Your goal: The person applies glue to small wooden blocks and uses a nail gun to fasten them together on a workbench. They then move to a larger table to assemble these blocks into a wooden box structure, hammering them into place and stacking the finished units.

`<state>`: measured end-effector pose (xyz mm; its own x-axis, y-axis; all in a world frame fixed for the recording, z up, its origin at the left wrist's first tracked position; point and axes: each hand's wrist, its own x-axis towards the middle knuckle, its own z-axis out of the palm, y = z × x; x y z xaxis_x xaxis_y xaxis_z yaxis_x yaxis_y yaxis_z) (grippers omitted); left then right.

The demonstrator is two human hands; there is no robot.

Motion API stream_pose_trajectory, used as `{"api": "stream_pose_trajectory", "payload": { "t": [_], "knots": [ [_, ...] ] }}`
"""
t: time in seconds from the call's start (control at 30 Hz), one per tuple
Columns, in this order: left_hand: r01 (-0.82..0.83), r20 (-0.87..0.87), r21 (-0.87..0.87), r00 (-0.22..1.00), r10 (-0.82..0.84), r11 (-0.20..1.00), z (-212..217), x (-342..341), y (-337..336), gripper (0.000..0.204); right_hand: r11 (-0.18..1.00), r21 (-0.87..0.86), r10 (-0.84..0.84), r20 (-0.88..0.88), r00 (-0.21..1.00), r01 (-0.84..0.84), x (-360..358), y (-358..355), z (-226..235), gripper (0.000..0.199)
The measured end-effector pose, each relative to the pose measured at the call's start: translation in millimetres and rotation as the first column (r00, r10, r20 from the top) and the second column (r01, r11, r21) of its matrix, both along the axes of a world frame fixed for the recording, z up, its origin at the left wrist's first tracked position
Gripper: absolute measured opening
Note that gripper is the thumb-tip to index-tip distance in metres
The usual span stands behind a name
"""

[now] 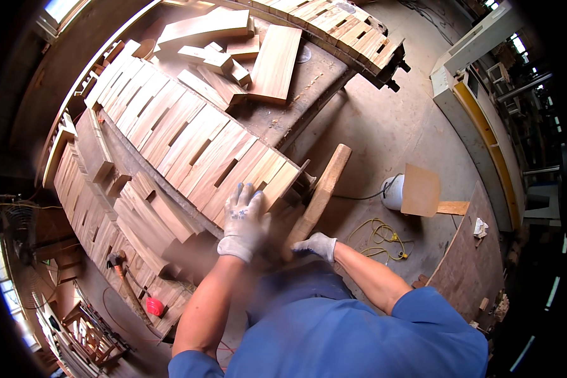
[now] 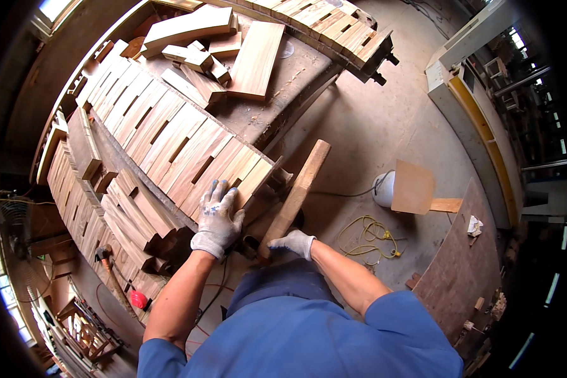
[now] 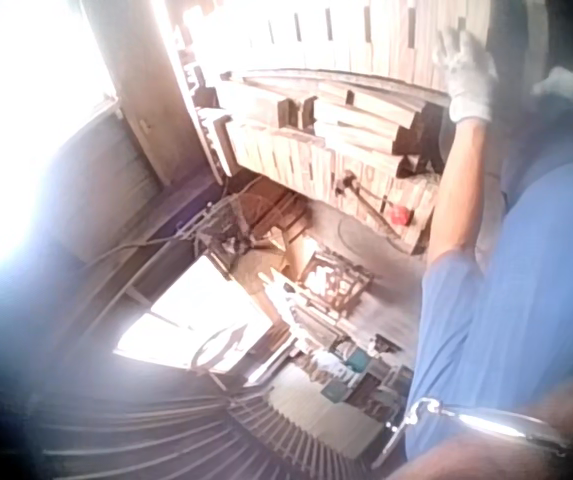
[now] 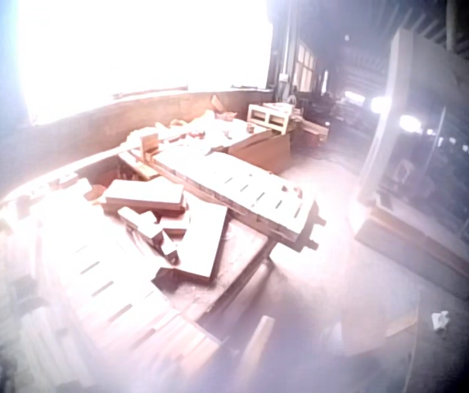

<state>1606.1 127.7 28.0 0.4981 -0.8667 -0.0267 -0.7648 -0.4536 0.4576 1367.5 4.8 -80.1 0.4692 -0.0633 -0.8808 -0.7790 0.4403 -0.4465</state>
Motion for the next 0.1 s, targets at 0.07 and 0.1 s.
{"api": "stream_pose_trajectory", "payload": {
  "t": [0.07, 0.1],
  "knots": [
    [0.004, -0.016, -0.003, 1.0, -0.004, 1.0, -2.8, 0.1, 0.4, 0.057, 1.0, 0.01, -0.013, 0.002, 1.0, 0.013, -0.8, 1.2, -3.1, 0.041],
    [0.003, -0.023, -0.003, 1.0, -0.003, 1.0, -5.6, 0.3, 1.4, 0.058, 1.0, -0.014, -0.02, 0.058, 0.998, 0.021, -2.2, 2.1, 0.9, 0.041]
  ]
}}
